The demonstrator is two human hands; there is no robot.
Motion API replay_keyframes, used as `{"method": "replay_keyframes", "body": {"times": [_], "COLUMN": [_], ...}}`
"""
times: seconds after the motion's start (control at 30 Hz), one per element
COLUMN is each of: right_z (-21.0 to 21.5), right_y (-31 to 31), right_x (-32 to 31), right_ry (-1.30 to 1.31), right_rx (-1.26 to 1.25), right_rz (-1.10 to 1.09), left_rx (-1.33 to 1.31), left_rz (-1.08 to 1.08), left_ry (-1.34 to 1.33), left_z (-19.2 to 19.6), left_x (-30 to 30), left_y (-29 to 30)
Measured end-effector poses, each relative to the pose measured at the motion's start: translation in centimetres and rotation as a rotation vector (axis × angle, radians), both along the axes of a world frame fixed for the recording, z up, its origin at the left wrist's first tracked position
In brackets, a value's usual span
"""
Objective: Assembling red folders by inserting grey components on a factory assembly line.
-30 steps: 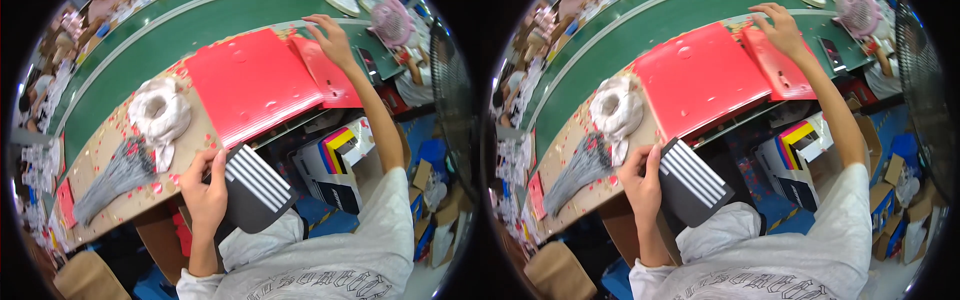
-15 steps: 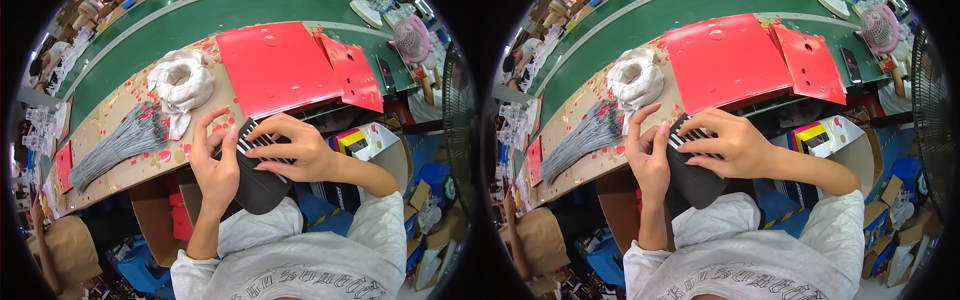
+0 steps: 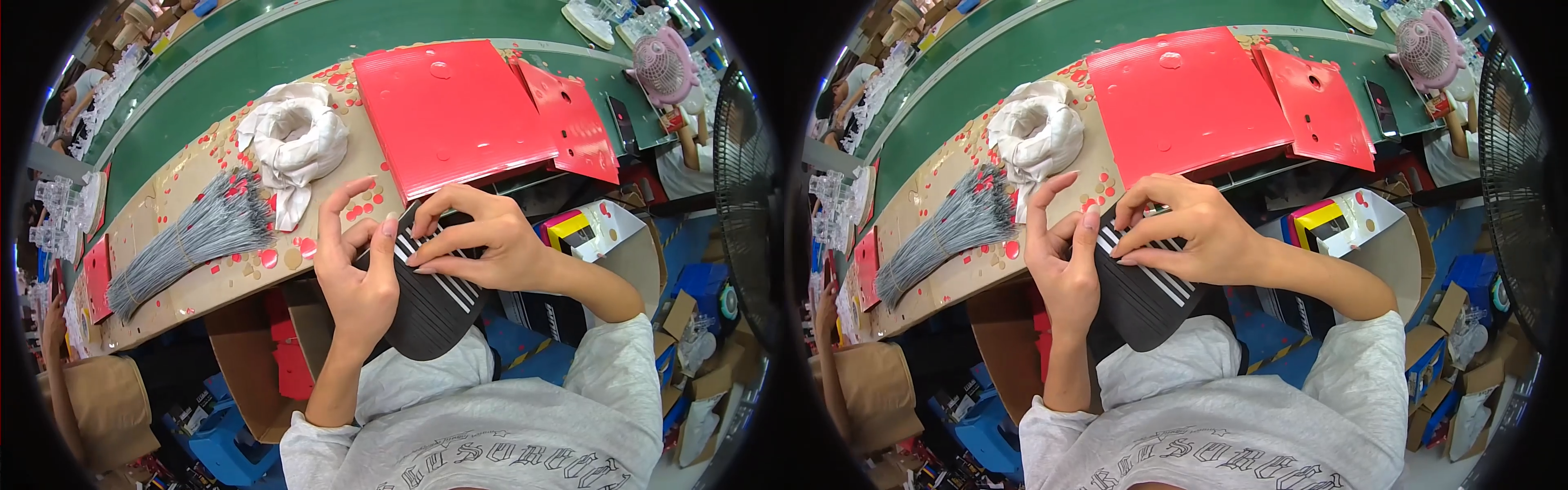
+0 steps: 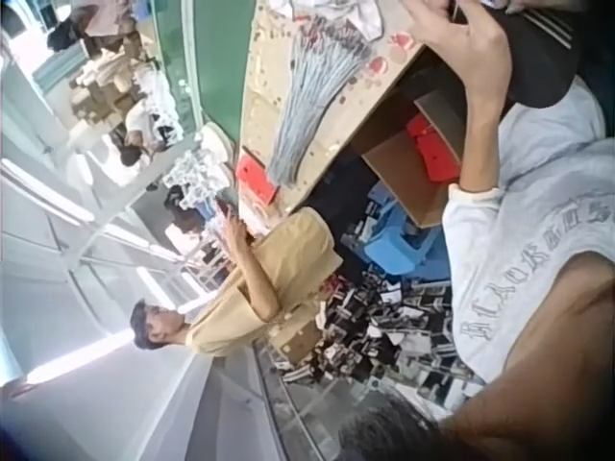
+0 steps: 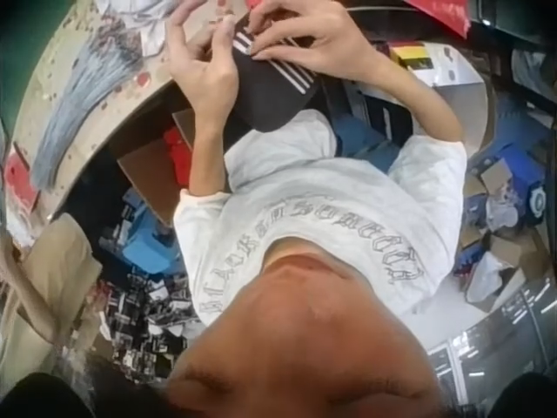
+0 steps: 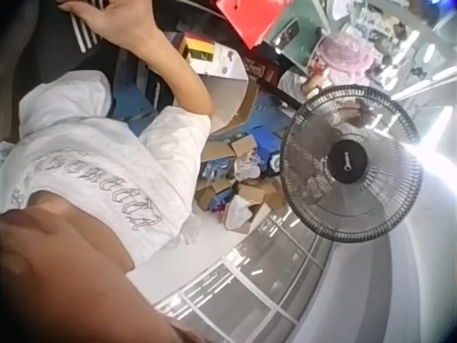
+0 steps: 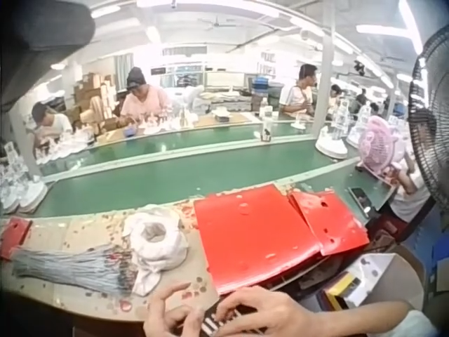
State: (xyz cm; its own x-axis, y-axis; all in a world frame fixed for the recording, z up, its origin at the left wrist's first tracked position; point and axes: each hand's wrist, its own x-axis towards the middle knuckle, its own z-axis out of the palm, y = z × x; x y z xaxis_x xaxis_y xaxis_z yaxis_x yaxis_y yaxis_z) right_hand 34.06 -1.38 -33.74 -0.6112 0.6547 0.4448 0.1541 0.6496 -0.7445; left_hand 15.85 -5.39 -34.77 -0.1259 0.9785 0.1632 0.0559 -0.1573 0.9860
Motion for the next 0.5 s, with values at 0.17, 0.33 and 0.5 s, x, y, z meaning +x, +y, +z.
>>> {"method": "replay_keyframes", "body": {"times": [0.17, 0.33, 0.5], "right_z": [0.6, 2.2, -0.3], "right_y": [0.3, 5.6, 13.0], "right_x": [0.3, 2.5, 3.7], "right_ry": [-0.041, -0.069, -0.247], "right_rx": [-0.07, -0.13, 0.001], "right_rz": [0.025, -0.111, -0.176], "left_rx": [0.022, -0.087, -0.104], "left_rz": [0.0, -0.154, -0.243], "left_ry": [-0.023, 0.18, 0.524], "left_z": [-0.5, -1.9, -1.3], "left_x": [0.5, 0.6, 3.5], "left_y": [0.6, 1.2, 2.6]}}
